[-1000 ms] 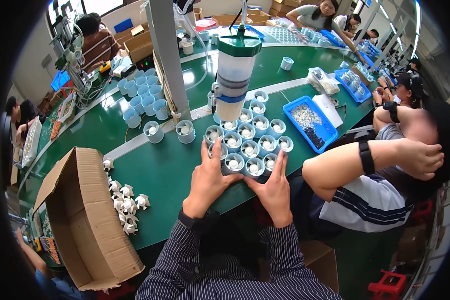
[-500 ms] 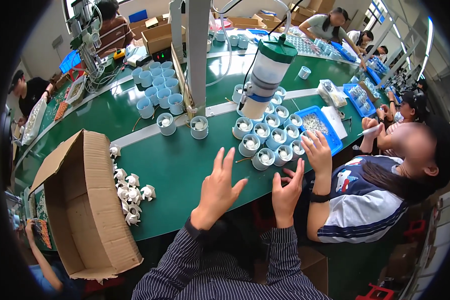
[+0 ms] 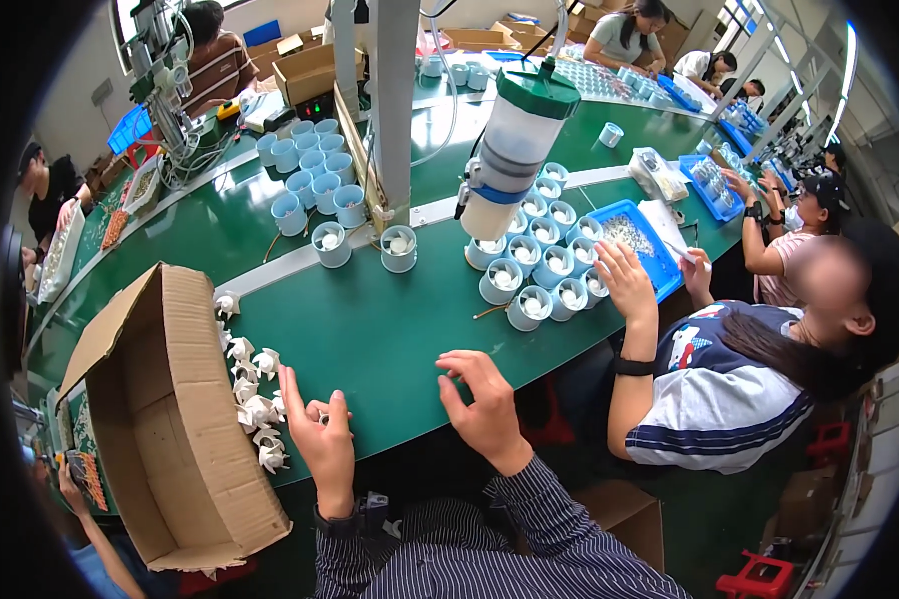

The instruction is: The person applies glue to the interior of blue fan housings using a dispenser, then picks up white fan blades from a cardboard box and presses them into the housings.

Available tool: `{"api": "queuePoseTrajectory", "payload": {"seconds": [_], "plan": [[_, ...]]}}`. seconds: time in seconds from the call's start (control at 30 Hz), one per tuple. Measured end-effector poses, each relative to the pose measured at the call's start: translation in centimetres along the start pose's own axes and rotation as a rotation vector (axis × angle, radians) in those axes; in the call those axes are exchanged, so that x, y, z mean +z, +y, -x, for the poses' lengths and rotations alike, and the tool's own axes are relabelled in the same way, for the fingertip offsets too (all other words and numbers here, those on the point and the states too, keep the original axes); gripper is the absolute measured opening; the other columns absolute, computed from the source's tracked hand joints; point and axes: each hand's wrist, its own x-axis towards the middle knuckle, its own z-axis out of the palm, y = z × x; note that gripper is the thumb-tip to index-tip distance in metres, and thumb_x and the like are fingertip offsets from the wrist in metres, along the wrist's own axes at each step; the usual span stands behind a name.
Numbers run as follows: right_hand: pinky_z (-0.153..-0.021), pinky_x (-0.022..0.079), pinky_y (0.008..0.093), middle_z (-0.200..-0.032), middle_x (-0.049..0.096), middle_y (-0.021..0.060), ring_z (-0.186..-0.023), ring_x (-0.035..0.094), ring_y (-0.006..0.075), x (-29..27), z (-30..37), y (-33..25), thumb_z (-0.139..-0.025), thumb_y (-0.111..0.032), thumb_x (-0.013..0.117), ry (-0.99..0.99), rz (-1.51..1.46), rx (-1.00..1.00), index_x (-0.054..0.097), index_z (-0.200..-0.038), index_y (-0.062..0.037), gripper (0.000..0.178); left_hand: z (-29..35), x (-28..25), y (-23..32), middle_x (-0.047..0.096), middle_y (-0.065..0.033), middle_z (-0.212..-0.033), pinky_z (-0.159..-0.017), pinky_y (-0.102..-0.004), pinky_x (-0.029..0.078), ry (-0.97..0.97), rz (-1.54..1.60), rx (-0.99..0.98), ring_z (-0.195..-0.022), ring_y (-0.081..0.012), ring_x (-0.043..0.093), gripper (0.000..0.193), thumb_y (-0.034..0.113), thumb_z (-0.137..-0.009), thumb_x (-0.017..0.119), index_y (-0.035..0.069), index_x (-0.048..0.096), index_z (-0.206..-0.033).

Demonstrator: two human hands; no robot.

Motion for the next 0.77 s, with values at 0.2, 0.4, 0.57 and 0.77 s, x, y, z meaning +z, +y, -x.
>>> {"api": "queuePoseTrajectory", "payload": {"seconds": [0.2,0.4,0.57,0.77], "plan": [[-0.083,0.06,0.0357,-0.115,0.074,0.0132,-0.092,0.073,0.0241,0.9,-0.4,-1.0,-0.09,0.001,0.076,-0.168,-0.018,0.063,0.073,-0.118,-0.0024,0.029,0.5,-0.6,0.5,0.071,-0.0193,-0.132,-0.065,-0.0294,0.054,-0.116,-0.123,0.243,-0.068,-0.0145,0.064,0.036,-0.001,-0.094,0.07,-0.005,0.068,-0.13],[-0.107,0.052,0.0456,-0.136,0.065,0.0184,-0.125,0.062,0.0366,5.1,-9.6,-4.6,-0.092,-0.014,0.078,-0.419,0.208,-0.245,0.063,-0.137,-0.0034,0.048,0.9,-1.3,0.2,0.08,-0.0092,-0.095,-0.057,-0.0262,0.05,-0.145,-0.138,0.386,-0.061,-0.0095,0.062,0.016,-0.001,-0.096,0.069,-0.002,0.076,-0.11],[-0.11,0.049,0.0471,-0.139,0.063,0.0178,-0.127,0.061,0.0369,12.5,-17.7,-2.9,-0.092,-0.017,0.078,-0.345,0.405,-0.477,0.064,-0.14,-0.0067,0.05,0.7,-0.6,-0.6,0.08,-0.0087,-0.09,-0.058,-0.0263,0.053,-0.182,-0.109,0.36,-0.064,-0.0115,0.069,0.015,-0.001,-0.096,0.069,-0.003,0.075,-0.11],[-0.114,0.045,0.0557,-0.141,0.064,0.0147,-0.131,0.059,0.0371,13.9,-19.8,-1.4,-0.088,-0.032,0.084,-0.7,0.843,-0.275,0.067,-0.139,-0.014,0.058,0.5,-1.3,-1.2,0.08,-0.009,-0.09,-0.061,-0.0272,0.056,-0.197,-0.036,0.282,-0.064,-0.0153,0.072,0.015,0.002,-0.098,0.069,-0.003,0.076,-0.11]]}}
